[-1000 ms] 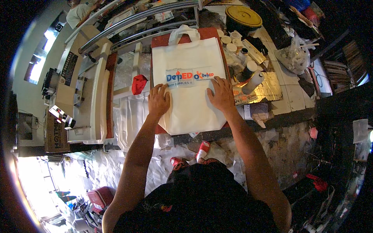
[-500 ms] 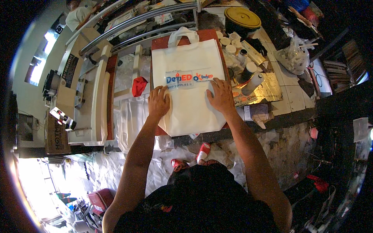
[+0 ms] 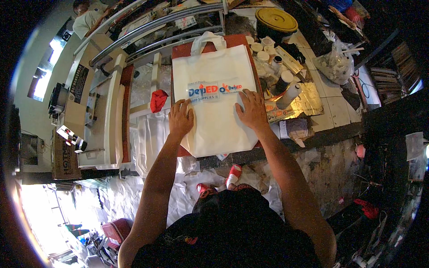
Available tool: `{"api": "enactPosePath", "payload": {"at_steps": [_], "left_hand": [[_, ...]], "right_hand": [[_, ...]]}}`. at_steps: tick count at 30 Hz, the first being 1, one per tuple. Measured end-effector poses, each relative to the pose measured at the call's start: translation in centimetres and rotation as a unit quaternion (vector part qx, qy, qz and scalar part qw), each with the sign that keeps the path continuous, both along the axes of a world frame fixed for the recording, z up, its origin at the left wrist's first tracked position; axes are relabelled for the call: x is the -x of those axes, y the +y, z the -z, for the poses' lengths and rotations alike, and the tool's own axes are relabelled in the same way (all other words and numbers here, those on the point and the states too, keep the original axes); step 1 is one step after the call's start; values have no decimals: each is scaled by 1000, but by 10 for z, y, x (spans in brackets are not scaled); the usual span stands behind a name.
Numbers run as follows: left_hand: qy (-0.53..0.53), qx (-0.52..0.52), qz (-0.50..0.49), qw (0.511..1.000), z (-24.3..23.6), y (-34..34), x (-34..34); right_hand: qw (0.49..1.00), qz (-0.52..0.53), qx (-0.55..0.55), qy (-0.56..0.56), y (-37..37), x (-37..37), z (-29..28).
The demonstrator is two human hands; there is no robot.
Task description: The person heat presses designs onto tote bags by placing each bag on the heat press machine, aligning a transfer film on it, operating the press, and peeling off the plastic backing.
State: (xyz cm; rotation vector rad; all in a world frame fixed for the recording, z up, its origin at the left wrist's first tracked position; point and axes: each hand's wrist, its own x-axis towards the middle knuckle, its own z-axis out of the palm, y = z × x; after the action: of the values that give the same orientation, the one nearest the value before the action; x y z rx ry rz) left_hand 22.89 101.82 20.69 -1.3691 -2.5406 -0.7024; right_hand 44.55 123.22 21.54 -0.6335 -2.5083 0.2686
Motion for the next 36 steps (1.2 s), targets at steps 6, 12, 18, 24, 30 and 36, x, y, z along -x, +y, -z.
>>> {"api": "enactPosePath", "payload": {"at_steps": [6,12,18,24,30,36], "left_hand": [[24,64,-14,998,-2,3,3],[9,88,-17,996,-6,5,3],[0,103,-16,995,-7,7,1],[10,126,-21,992,-8,6,2],[1,148,-18,989,-15,11,-3],[6,140,-20,990,-14,4,-1]], "right_hand": [[995,37,-13,-88,-4,6,-11],[997,45,-41,-54,-9,8,-18],[997,-60,46,-33,-31,27,-2],[997,-23,59,-46,-33,44,1],[968,-109,224,33,9,49,29],[980,-25,199,20,-18,53,17]]}}
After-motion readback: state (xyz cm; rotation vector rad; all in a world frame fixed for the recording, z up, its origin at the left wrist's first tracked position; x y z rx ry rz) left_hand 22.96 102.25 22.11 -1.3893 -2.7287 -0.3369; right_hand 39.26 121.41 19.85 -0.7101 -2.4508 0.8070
